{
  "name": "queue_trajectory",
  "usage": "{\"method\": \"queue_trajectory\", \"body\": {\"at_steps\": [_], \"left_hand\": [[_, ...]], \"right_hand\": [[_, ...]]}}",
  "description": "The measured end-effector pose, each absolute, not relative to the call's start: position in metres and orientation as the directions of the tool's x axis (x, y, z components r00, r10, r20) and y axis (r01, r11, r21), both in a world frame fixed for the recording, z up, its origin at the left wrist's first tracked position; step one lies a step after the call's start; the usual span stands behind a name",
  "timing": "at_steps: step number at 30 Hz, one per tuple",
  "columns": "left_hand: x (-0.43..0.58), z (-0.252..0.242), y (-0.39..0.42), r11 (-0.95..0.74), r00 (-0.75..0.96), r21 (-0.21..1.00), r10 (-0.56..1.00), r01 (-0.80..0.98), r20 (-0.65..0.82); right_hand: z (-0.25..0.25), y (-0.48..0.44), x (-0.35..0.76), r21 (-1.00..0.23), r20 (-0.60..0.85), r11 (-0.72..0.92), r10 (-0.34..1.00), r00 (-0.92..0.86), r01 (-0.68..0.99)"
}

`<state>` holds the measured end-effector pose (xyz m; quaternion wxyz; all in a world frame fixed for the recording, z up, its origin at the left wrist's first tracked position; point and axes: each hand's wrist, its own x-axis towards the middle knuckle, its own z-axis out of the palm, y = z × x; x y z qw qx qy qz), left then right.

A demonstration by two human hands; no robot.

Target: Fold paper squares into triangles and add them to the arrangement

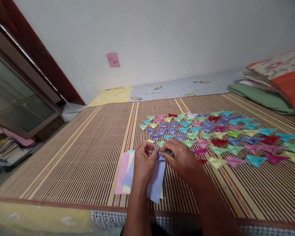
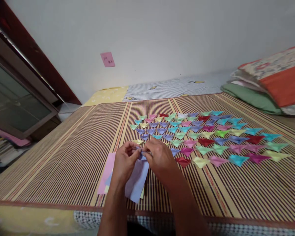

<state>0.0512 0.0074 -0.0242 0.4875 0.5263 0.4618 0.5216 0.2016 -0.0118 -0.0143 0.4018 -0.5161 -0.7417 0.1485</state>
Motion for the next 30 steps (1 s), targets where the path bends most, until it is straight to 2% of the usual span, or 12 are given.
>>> {"method": "queue_trajectory", "body": {"at_steps": [4,9,15,20,26,28,30], "left_hand": [[0.050,-0.023,0.006,-0.140,0.053,0.987,0.989,0.073,0.136],[0.045,-0.012,0.000,-0.225,0.206,0.946,0.962,0.234,0.178],[0.047,-0.012,-0.003,-0.394,0.297,0.877,0.903,0.276,0.312],[0.047,-0.020,0.000,-0.372,0.316,0.853,0.912,0.366,0.262],[0.047,-0.017,0.000,-0.374,0.344,0.819,0.910,0.435,0.233],[0.047,-0.016,0.000,-0.352,0.307,0.828,0.923,0.437,0.231],[0.046,-0.015,0.000,-0.328,0.235,0.832,0.941,0.448,0.244]], "right_hand": [[-0.013,-0.012,0.200,-0.635,0.420,0.385,0.900,-0.119,0.670],[-0.011,-0.012,0.200,-0.640,0.360,0.311,0.929,-0.083,0.703],[-0.010,-0.013,0.199,-0.607,0.356,0.295,0.931,-0.080,0.738],[-0.012,-0.013,0.198,-0.607,0.324,0.293,0.940,-0.106,0.738],[-0.014,-0.012,0.194,-0.541,0.401,0.364,0.904,-0.148,0.759],[-0.012,-0.012,0.194,-0.572,0.456,0.384,0.883,-0.108,0.725],[-0.010,-0.013,0.195,-0.658,0.487,0.360,0.873,0.010,0.661]]}}
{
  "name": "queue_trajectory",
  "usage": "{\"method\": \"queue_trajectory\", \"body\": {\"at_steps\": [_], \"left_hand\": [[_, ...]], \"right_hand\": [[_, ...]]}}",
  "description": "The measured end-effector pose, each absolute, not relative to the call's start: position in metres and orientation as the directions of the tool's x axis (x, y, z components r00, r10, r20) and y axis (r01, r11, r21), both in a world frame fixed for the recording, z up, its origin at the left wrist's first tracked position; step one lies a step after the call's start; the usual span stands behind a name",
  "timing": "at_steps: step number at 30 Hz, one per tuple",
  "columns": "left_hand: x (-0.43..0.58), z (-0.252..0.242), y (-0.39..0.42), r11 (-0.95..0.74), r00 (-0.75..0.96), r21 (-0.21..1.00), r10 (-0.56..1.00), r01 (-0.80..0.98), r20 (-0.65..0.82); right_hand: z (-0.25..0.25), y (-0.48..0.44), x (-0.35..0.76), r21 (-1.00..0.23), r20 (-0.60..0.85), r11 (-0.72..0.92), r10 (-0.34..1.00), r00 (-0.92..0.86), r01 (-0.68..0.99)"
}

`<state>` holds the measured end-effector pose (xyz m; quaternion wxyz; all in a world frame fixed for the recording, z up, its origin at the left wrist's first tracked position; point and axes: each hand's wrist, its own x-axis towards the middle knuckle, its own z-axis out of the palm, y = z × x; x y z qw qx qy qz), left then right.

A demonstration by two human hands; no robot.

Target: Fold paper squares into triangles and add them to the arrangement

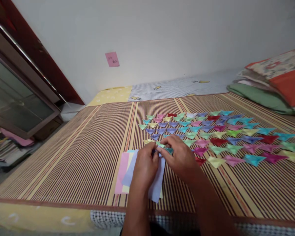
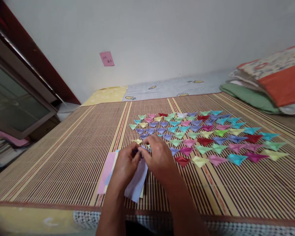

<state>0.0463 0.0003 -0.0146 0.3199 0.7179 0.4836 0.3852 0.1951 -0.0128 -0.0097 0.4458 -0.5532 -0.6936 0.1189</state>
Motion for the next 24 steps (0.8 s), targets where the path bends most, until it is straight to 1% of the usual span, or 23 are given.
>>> {"method": "queue_trajectory", "body": {"at_steps": [1,3,5,8,11,15,19,24], "left_hand": [[0.046,-0.014,0.000,-0.318,0.194,0.834,0.947,0.450,0.256],[0.046,-0.013,0.001,-0.306,0.115,0.840,0.951,0.448,0.286],[0.047,-0.013,0.000,-0.307,0.054,0.841,0.947,0.445,0.317],[0.050,-0.013,-0.001,-0.326,0.012,0.830,0.933,0.453,0.360],[0.054,-0.011,-0.003,-0.350,0.004,0.820,0.920,0.454,0.391],[0.060,-0.010,-0.006,-0.363,-0.021,0.800,0.906,0.477,0.423],[0.064,-0.010,-0.008,-0.393,-0.033,0.775,0.882,0.495,0.469],[0.064,-0.008,-0.009,-0.414,-0.019,0.772,0.876,0.481,0.482]], "right_hand": [[-0.009,-0.013,0.196,-0.713,0.473,0.327,0.877,0.081,0.621],[-0.009,-0.012,0.195,-0.809,0.393,0.247,0.902,0.179,0.534],[-0.011,-0.010,0.191,-0.876,0.301,0.181,0.930,0.213,0.448],[-0.018,-0.006,0.177,-0.941,0.222,0.138,0.941,0.254,0.310],[-0.023,-0.005,0.163,-0.962,0.230,0.172,0.929,0.290,0.213],[-0.023,-0.006,0.155,-0.956,0.276,0.213,0.889,0.365,0.204],[-0.024,-0.005,0.153,-0.966,0.253,0.203,0.867,0.430,0.159],[-0.030,-0.001,0.152,-0.976,0.212,0.212,0.877,0.431,0.050]]}}
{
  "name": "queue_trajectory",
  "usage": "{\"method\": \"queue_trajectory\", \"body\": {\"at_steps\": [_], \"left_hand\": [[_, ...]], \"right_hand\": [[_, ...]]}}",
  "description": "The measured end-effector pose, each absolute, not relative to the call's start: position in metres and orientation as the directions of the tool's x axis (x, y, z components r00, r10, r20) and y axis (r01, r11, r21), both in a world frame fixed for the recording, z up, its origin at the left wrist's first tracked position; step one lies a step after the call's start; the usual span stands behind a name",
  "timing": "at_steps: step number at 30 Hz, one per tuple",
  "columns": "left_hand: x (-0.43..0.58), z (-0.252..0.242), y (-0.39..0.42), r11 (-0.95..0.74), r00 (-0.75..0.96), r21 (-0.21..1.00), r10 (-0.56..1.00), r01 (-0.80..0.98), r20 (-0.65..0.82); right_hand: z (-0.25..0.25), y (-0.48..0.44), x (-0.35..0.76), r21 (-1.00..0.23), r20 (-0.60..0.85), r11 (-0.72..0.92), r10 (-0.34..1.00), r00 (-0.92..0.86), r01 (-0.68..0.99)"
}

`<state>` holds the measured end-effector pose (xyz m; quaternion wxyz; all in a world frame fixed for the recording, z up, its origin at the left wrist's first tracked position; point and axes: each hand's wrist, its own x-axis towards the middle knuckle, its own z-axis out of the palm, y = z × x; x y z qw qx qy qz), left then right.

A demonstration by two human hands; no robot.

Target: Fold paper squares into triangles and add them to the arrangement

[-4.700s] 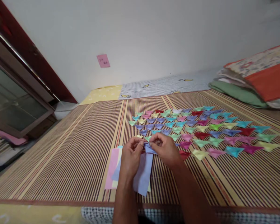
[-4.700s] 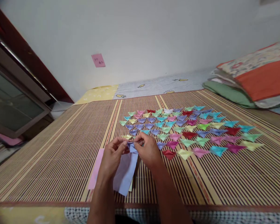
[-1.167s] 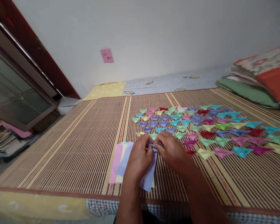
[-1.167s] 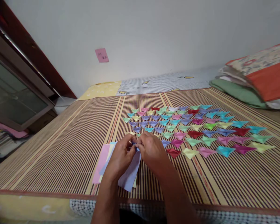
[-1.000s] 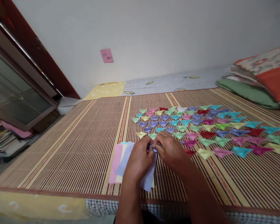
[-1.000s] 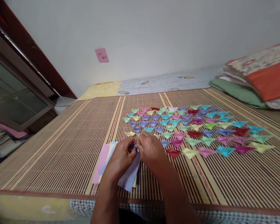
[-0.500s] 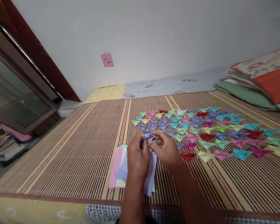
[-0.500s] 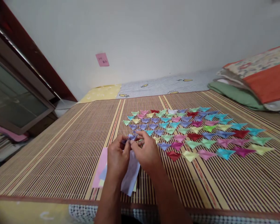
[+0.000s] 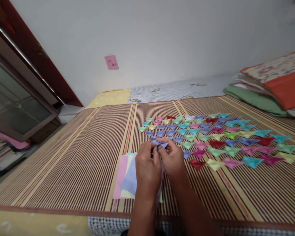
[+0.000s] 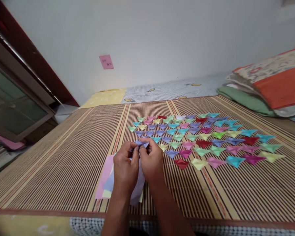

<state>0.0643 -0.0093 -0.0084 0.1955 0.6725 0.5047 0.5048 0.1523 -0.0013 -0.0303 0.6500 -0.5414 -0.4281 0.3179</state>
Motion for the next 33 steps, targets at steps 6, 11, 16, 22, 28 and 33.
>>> {"method": "queue_trajectory", "body": {"at_steps": [6,11,16,22,28,33], "left_hand": [[0.060,-0.005,-0.009,-0.383,0.003,0.802,0.903,0.458,0.429],[0.057,-0.007,-0.006,-0.316,-0.044,0.849,0.929,0.424,0.368],[0.055,-0.008,-0.005,-0.287,-0.117,0.867,0.925,0.407,0.361],[0.057,-0.007,-0.007,-0.380,-0.075,0.783,0.878,0.492,0.473],[0.064,-0.004,-0.010,-0.473,-0.017,0.731,0.834,0.492,0.551],[0.061,-0.005,-0.009,-0.412,-0.052,0.809,0.879,0.419,0.475]], "right_hand": [[-0.029,-0.002,0.155,-0.976,0.217,0.200,0.887,0.408,0.085],[-0.027,-0.002,0.156,-0.947,0.301,0.208,0.839,0.453,0.244],[-0.028,-0.002,0.149,-0.953,0.294,0.218,0.832,0.471,0.209],[-0.031,-0.001,0.142,-0.983,0.148,0.180,0.909,0.389,-0.047],[-0.038,0.004,0.146,-0.970,0.099,0.184,0.896,0.433,-0.160],[-0.032,0.003,0.147,-0.962,0.110,0.204,0.898,0.425,-0.183]]}}
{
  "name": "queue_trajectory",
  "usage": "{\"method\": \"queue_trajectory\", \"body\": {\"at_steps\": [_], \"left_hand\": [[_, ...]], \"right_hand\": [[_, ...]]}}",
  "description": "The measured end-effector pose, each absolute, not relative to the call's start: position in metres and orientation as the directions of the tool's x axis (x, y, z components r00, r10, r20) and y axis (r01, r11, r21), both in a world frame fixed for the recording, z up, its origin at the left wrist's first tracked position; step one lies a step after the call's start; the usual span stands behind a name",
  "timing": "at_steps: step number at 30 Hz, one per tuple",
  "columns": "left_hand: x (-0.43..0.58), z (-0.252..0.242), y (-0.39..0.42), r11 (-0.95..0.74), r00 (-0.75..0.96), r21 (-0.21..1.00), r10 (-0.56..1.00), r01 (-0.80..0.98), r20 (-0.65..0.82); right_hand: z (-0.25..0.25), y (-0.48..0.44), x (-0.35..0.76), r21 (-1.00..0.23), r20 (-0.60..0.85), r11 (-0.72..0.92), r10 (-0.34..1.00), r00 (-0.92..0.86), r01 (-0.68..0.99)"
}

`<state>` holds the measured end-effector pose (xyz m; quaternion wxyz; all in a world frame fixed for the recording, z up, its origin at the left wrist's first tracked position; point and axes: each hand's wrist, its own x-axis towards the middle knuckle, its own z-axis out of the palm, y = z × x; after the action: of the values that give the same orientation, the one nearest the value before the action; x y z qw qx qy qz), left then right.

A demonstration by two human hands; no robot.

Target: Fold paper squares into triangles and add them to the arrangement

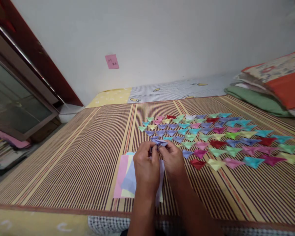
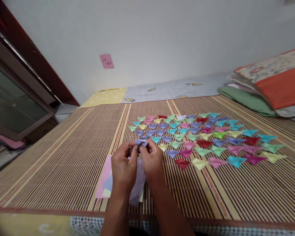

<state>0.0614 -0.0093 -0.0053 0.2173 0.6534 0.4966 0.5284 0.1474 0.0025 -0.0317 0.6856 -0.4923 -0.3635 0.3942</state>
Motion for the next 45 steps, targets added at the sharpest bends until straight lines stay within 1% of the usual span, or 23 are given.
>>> {"method": "queue_trajectory", "body": {"at_steps": [3,5,7,8,10,11,13,15,17,22,25,30,34,40,45], "left_hand": [[0.059,-0.006,-0.009,-0.366,-0.072,0.855,0.905,0.368,0.419],[0.058,-0.006,-0.008,-0.358,-0.075,0.865,0.911,0.351,0.407],[0.056,-0.006,-0.007,-0.350,-0.087,0.866,0.910,0.357,0.404],[0.056,-0.006,-0.007,-0.344,-0.097,0.866,0.910,0.363,0.402],[0.055,-0.005,-0.007,-0.321,-0.117,0.873,0.915,0.368,0.386],[0.055,-0.005,-0.007,-0.307,-0.124,0.878,0.919,0.367,0.374],[0.055,-0.004,-0.007,-0.287,-0.132,0.888,0.926,0.359,0.353],[0.054,-0.003,-0.007,-0.282,-0.137,0.892,0.927,0.355,0.348],[0.055,-0.003,-0.007,-0.290,-0.138,0.889,0.924,0.354,0.357],[0.054,-0.001,-0.008,-0.299,-0.146,0.886,0.918,0.354,0.368],[0.053,-0.002,-0.008,-0.291,-0.144,0.885,0.921,0.363,0.362],[0.054,-0.003,-0.010,-0.306,-0.092,0.873,0.926,0.380,0.365],[0.059,0.001,-0.012,-0.325,-0.065,0.865,0.924,0.383,0.376],[0.059,0.003,-0.013,-0.332,-0.070,0.862,0.920,0.384,0.385],[0.055,0.003,-0.012,-0.356,-0.070,0.853,0.909,0.381,0.410]], "right_hand": [[-0.027,0.000,0.147,-0.971,0.160,0.220,0.892,0.423,-0.095],[-0.027,-0.002,0.147,-0.974,0.200,0.227,0.893,0.402,-0.020],[-0.028,-0.002,0.146,-0.970,0.243,0.223,0.876,0.417,0.096],[-0.029,-0.003,0.147,-0.957,0.287,0.229,0.845,0.452,0.179],[-0.030,-0.003,0.148,-0.882,0.450,0.278,0.737,0.504,0.381],[-0.030,-0.003,0.149,-0.815,0.555,0.321,0.669,0.493,0.482],[-0.029,-0.005,0.150,-0.655,0.731,0.412,0.561,0.390,0.634],[-0.026,-0.008,0.152,-0.544,0.802,0.445,0.526,0.285,0.711],[-0.022,-0.011,0.153,-0.492,0.813,0.422,0.536,0.228,0.761],[-0.017,-0.014,0.155,-0.398,0.817,0.379,0.561,0.134,0.835],[-0.020,-0.012,0.154,-0.372,0.802,0.362,0.589,0.100,0.855],[-0.023,-0.010,0.153,-0.410,0.781,0.323,0.608,0.146,0.853],[-0.022,-0.009,0.156,-0.406,0.805,0.358,0.576,0.143,0.841],[-0.023,-0.007,0.159,-0.387,0.822,0.395,0.557,0.117,0.833],[-0.022,-0.008,0.160,-0.447,0.803,0.444,0.582,0.129,0.777]]}}
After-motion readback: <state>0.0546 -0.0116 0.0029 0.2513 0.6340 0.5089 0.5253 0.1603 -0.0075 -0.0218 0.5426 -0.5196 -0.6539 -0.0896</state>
